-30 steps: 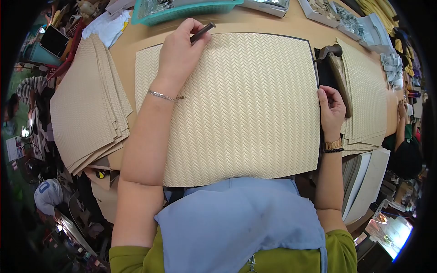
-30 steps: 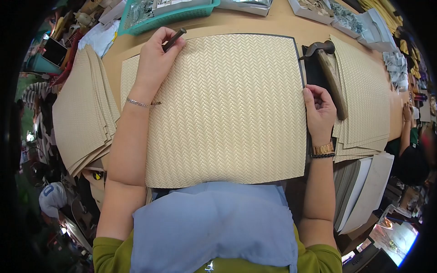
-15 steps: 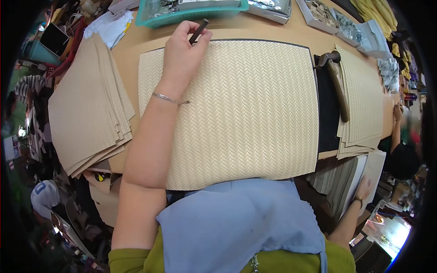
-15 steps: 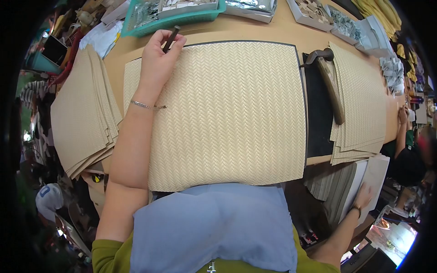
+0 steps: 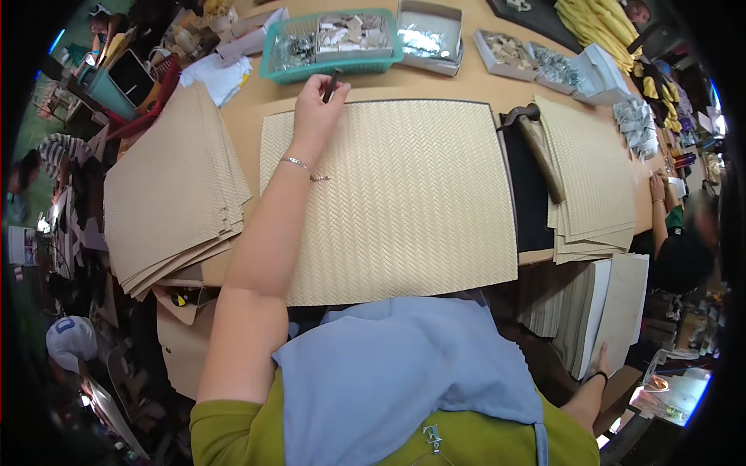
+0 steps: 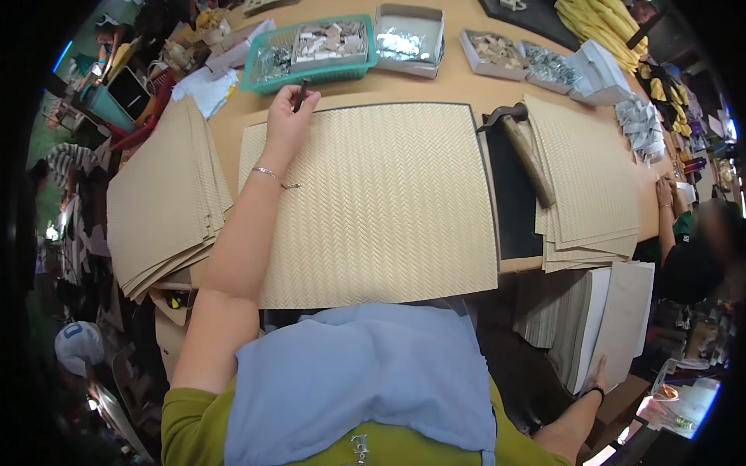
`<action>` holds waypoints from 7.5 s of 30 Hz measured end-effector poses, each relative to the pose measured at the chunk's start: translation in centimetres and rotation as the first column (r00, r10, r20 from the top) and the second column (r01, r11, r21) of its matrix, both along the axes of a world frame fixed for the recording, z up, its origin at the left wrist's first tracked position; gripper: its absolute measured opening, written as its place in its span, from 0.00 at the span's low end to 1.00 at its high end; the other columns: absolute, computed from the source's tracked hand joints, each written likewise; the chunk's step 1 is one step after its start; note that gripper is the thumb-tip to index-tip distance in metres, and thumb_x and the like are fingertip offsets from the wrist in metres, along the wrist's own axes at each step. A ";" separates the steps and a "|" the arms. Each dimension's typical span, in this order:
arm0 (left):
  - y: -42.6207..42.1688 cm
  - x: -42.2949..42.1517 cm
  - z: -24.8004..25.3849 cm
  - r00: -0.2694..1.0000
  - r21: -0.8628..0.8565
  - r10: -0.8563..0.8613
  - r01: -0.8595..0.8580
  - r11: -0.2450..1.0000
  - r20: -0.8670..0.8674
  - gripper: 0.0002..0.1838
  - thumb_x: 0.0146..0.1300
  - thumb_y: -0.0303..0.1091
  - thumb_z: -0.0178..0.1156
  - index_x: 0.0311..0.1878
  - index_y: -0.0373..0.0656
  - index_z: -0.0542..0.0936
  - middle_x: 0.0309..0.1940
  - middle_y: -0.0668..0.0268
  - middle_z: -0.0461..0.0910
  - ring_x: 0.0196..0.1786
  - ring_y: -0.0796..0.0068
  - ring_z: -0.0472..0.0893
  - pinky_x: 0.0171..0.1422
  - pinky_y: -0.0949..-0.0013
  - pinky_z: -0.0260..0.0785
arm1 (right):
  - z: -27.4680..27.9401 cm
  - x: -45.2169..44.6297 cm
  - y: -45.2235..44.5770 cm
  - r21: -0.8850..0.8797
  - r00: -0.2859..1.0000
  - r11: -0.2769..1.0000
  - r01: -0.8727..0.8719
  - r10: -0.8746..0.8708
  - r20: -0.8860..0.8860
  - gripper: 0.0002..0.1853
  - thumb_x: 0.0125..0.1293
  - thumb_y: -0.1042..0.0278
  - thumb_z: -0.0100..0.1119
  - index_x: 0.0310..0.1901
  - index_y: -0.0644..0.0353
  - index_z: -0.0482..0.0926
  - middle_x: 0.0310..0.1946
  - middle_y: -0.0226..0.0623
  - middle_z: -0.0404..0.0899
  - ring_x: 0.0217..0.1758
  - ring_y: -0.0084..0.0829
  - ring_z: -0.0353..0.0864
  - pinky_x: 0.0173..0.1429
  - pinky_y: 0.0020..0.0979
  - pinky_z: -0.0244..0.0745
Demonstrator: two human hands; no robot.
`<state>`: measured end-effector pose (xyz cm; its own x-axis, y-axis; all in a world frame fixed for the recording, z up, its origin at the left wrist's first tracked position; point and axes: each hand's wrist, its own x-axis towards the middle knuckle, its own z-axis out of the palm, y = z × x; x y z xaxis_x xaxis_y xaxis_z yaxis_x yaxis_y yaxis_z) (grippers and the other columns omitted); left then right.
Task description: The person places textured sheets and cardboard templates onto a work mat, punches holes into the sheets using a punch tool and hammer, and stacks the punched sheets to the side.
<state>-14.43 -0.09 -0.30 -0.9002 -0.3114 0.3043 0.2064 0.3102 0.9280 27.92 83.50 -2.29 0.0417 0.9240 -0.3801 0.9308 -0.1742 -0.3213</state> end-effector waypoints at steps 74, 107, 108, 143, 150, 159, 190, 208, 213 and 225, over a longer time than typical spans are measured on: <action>4.3 9.8 3.9 0.965 -0.319 0.020 0.066 0.945 0.261 0.13 0.66 0.36 0.57 0.47 0.37 0.78 0.29 0.75 0.74 0.28 0.87 0.65 0.33 0.78 0.60 | -4.9 -27.4 -21.8 -0.108 -0.257 0.562 -0.820 -0.531 -0.808 0.15 0.73 0.67 0.48 0.57 0.61 0.72 0.48 0.33 0.80 0.47 0.24 0.80 0.48 0.25 0.78; 1.2 15.8 6.0 0.878 0.781 -0.399 0.047 0.623 0.265 0.20 0.71 0.45 0.51 0.56 0.39 0.73 0.37 0.71 0.78 0.26 0.89 0.70 0.28 0.82 0.64 | 6.0 -27.5 -37.6 0.095 -0.026 0.476 -0.874 0.151 -0.988 0.26 0.72 0.71 0.47 0.70 0.61 0.56 0.63 0.41 0.67 0.64 0.29 0.68 0.68 0.32 0.64; -1.4 16.6 5.2 0.775 0.869 -0.629 0.267 0.417 0.064 0.20 0.71 0.44 0.52 0.56 0.38 0.74 0.39 0.70 0.78 0.33 0.87 0.75 0.34 0.81 0.70 | 6.4 -27.7 -39.3 0.108 -0.044 0.417 -0.903 0.161 -0.986 0.26 0.71 0.74 0.49 0.69 0.63 0.57 0.62 0.41 0.69 0.62 0.27 0.70 0.67 0.30 0.65; -4.2 19.2 6.2 0.773 -0.426 0.261 0.013 0.905 0.578 0.29 0.56 0.39 0.67 0.60 0.40 0.75 0.25 0.67 0.74 0.25 0.79 0.66 0.33 0.75 0.64 | 7.5 -32.7 -47.9 0.367 -0.195 -0.050 -0.929 0.908 -0.370 0.22 0.59 0.70 0.64 0.55 0.67 0.73 0.33 0.32 0.75 0.36 0.23 0.73 0.44 0.23 0.70; -3.9 19.1 5.6 0.806 -0.354 0.223 -0.017 0.935 0.549 0.29 0.57 0.35 0.67 0.61 0.38 0.74 0.24 0.71 0.71 0.26 0.83 0.63 0.31 0.78 0.61 | 6.0 -38.5 -50.4 0.687 -0.444 -0.316 -0.655 0.896 -0.011 0.23 0.57 0.59 0.66 0.52 0.62 0.77 0.57 0.51 0.73 0.58 0.49 0.71 0.64 0.41 0.65; -3.1 18.9 6.3 0.771 -0.294 0.209 -0.030 0.955 0.601 0.29 0.59 0.31 0.66 0.64 0.35 0.71 0.36 0.72 0.75 0.32 0.86 0.65 0.38 0.82 0.63 | 5.0 -39.9 -51.2 0.676 -0.404 -0.310 -0.669 0.915 0.019 0.31 0.56 0.48 0.66 0.55 0.63 0.76 0.60 0.52 0.72 0.60 0.51 0.70 0.63 0.42 0.68; -4.1 19.3 6.2 0.759 -0.427 0.278 0.001 0.904 0.588 0.29 0.55 0.38 0.68 0.60 0.41 0.75 0.25 0.69 0.73 0.26 0.83 0.66 0.33 0.79 0.64 | 5.8 -40.5 -52.4 0.631 -0.464 -0.424 -0.649 0.879 0.113 0.27 0.59 0.57 0.63 0.56 0.64 0.73 0.59 0.56 0.71 0.61 0.45 0.72 0.68 0.41 0.58; -4.4 18.9 6.2 0.745 -0.427 0.261 0.035 0.904 0.614 0.30 0.56 0.39 0.68 0.61 0.40 0.74 0.26 0.70 0.74 0.26 0.82 0.66 0.33 0.79 0.64 | 5.5 -40.6 -52.1 0.635 -0.467 -0.429 -0.642 0.876 0.119 0.28 0.59 0.56 0.63 0.57 0.65 0.72 0.60 0.55 0.71 0.60 0.48 0.72 0.68 0.43 0.57; -4.0 18.6 7.5 0.705 -0.487 0.285 0.098 0.868 0.649 0.30 0.56 0.41 0.67 0.61 0.40 0.74 0.26 0.65 0.76 0.26 0.79 0.69 0.35 0.75 0.67 | 5.8 -40.5 -52.3 0.627 -0.459 -0.415 -0.659 0.882 0.102 0.28 0.59 0.54 0.62 0.56 0.65 0.73 0.59 0.55 0.72 0.59 0.49 0.72 0.67 0.43 0.58; -4.5 17.7 8.6 0.699 -0.543 0.254 0.224 0.810 0.668 0.31 0.51 0.45 0.68 0.59 0.43 0.76 0.22 0.57 0.77 0.24 0.67 0.76 0.34 0.65 0.70 | 5.8 -40.5 -51.6 0.619 -0.388 -0.432 -0.656 0.896 0.215 0.30 0.57 0.45 0.60 0.54 0.61 0.74 0.58 0.49 0.73 0.57 0.55 0.73 0.60 0.42 0.71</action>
